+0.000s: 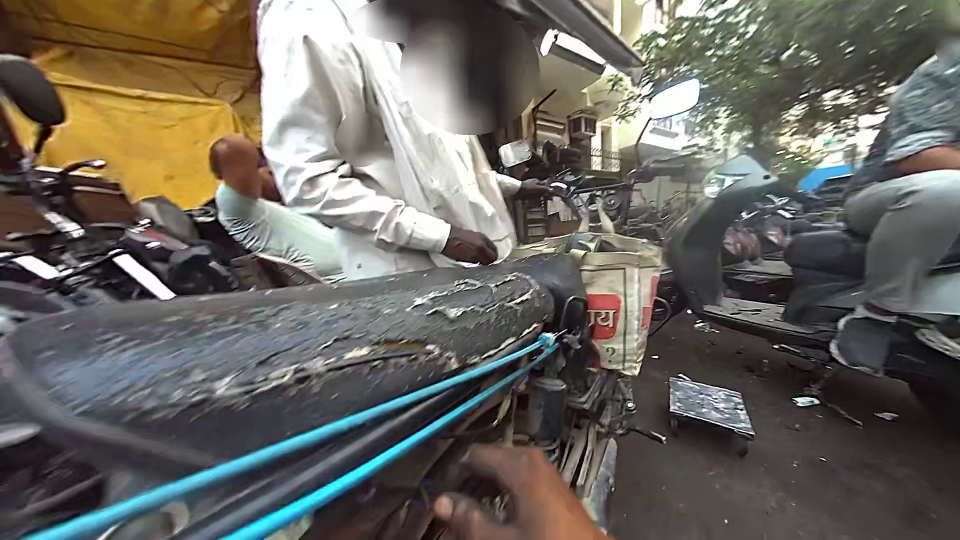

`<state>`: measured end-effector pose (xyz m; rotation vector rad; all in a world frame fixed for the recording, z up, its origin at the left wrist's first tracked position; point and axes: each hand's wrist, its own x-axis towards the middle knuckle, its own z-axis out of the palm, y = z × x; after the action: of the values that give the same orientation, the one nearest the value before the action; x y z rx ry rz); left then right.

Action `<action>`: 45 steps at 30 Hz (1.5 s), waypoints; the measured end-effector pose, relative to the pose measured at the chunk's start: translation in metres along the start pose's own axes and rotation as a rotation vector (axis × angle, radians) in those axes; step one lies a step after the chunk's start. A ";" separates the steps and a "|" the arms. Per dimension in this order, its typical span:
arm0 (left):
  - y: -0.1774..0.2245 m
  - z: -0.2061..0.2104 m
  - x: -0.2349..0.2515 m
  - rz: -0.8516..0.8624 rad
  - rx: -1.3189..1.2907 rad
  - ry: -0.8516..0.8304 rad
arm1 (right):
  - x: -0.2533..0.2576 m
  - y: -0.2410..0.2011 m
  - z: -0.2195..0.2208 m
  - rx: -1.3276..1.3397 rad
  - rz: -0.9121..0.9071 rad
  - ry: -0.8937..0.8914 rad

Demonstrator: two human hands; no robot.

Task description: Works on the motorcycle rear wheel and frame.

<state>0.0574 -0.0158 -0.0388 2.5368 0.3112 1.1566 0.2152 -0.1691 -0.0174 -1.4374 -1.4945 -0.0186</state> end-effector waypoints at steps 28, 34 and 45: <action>-0.019 0.015 -0.011 0.059 0.139 0.174 | -0.004 0.009 0.020 -0.034 -0.126 0.048; -0.019 0.014 -0.011 0.044 0.134 0.152 | -0.004 0.009 0.019 -0.043 -0.122 0.050; -0.012 0.008 -0.017 0.043 0.142 0.114 | -0.001 0.014 0.012 -0.090 0.028 0.016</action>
<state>0.0514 -0.0120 -0.0602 2.6148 0.3804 1.3438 0.2176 -0.1585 -0.0319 -1.5269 -1.4764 -0.0805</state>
